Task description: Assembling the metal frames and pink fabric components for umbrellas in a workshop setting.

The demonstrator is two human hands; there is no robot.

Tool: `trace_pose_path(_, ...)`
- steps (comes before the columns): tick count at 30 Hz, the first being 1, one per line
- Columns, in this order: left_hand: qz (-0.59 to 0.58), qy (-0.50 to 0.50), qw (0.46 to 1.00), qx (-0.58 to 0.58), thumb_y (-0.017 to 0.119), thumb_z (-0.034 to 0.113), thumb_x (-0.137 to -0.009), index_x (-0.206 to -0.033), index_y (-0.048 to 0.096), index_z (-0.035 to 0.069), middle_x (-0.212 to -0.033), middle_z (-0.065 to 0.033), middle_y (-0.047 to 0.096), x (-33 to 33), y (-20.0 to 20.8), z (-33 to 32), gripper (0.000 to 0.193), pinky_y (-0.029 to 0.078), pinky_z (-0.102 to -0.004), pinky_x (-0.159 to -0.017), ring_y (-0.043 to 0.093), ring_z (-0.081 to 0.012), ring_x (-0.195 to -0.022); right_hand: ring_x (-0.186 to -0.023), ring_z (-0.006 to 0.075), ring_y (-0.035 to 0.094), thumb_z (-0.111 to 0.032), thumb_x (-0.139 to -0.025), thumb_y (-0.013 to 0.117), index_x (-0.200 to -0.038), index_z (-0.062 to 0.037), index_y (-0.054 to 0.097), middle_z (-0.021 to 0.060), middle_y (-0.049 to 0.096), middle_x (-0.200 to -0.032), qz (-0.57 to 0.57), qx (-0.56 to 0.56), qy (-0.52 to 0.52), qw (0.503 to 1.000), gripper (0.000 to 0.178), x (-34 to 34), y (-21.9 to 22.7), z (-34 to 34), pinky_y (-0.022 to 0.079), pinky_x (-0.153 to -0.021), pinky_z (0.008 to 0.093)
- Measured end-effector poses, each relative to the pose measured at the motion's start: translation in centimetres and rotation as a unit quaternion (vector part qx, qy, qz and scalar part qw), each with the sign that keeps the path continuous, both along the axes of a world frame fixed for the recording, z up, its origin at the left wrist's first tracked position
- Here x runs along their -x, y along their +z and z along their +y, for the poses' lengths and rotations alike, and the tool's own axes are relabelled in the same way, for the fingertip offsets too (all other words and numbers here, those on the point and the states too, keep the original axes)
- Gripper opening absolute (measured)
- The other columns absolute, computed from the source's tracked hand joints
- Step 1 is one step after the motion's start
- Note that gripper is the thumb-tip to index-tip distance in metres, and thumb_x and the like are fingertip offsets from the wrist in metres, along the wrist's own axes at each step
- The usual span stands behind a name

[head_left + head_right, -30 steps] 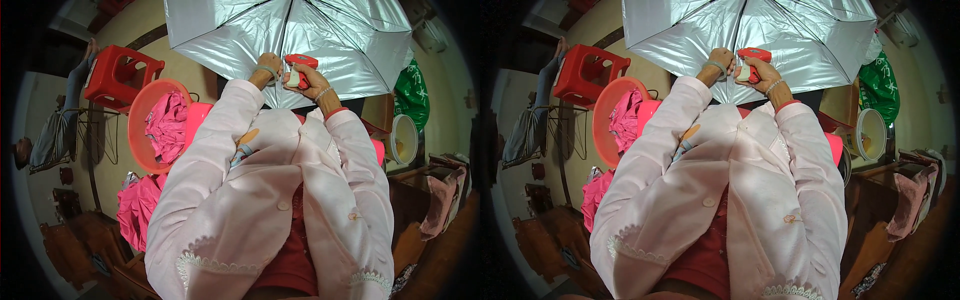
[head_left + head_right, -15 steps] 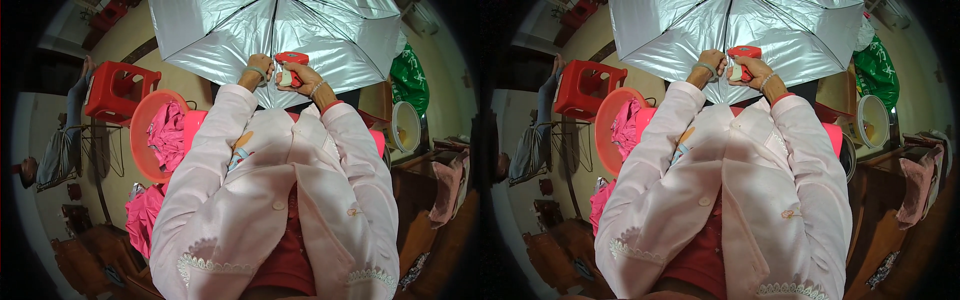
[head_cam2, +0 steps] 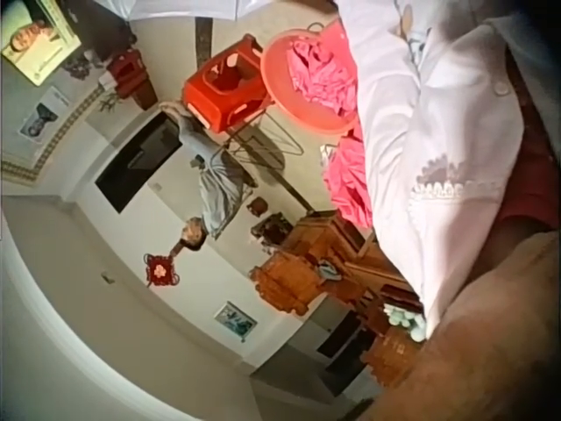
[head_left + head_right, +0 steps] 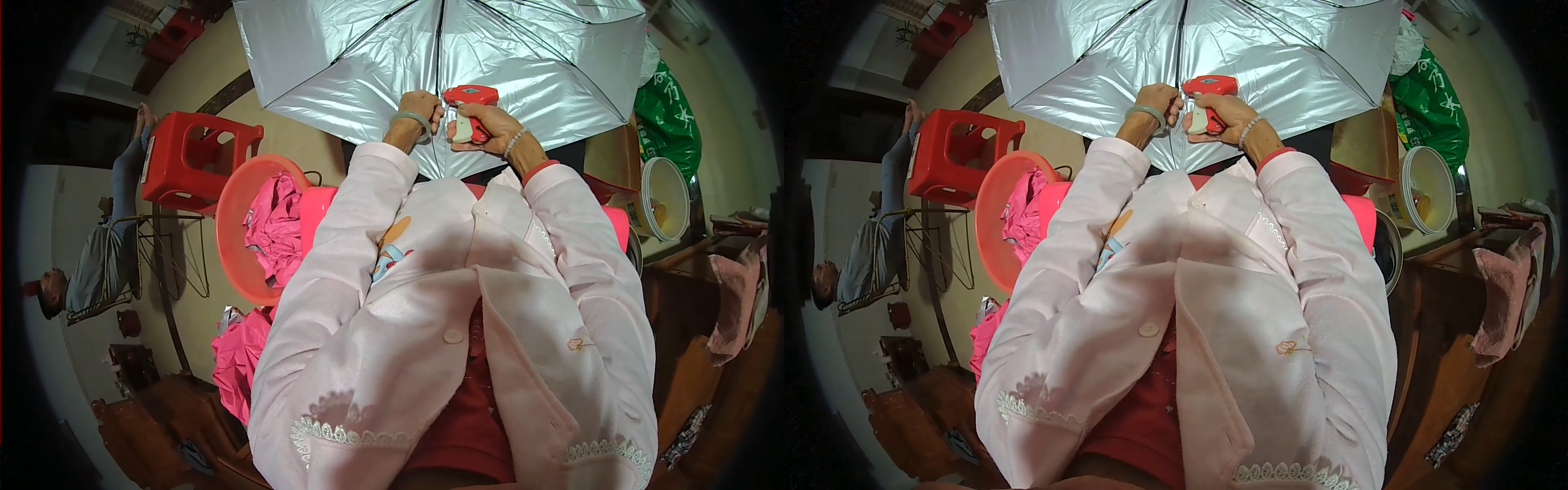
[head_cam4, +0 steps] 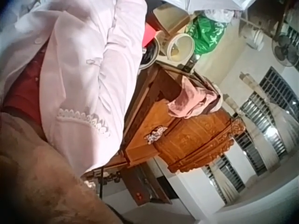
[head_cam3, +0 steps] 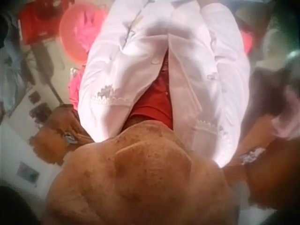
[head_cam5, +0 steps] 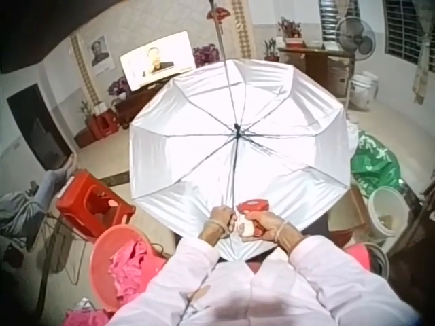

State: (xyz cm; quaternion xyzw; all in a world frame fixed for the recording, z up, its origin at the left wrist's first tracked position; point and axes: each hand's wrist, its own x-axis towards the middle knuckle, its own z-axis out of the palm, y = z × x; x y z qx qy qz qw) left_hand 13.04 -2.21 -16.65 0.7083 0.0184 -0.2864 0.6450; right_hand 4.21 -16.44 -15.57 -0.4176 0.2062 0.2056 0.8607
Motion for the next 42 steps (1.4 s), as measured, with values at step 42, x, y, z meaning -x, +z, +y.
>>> trace_pose_path(42,-0.078,-0.040,0.996,-0.030,0.045,0.010,-0.081,-0.072,0.054,-0.003,-0.055,-0.0081,0.052,-0.1,-1.7,-0.4,0.018,0.037,-0.0294,-0.032,0.046,-0.0151,-0.037,-0.069,0.0193,0.063,-0.022,-0.084,0.052,-0.102,-0.0089,0.054,0.0077,0.062,-0.081,-0.002,0.029,0.038,0.999,0.022,-0.1,0.0,0.2,0.053,-0.067,0.0421)
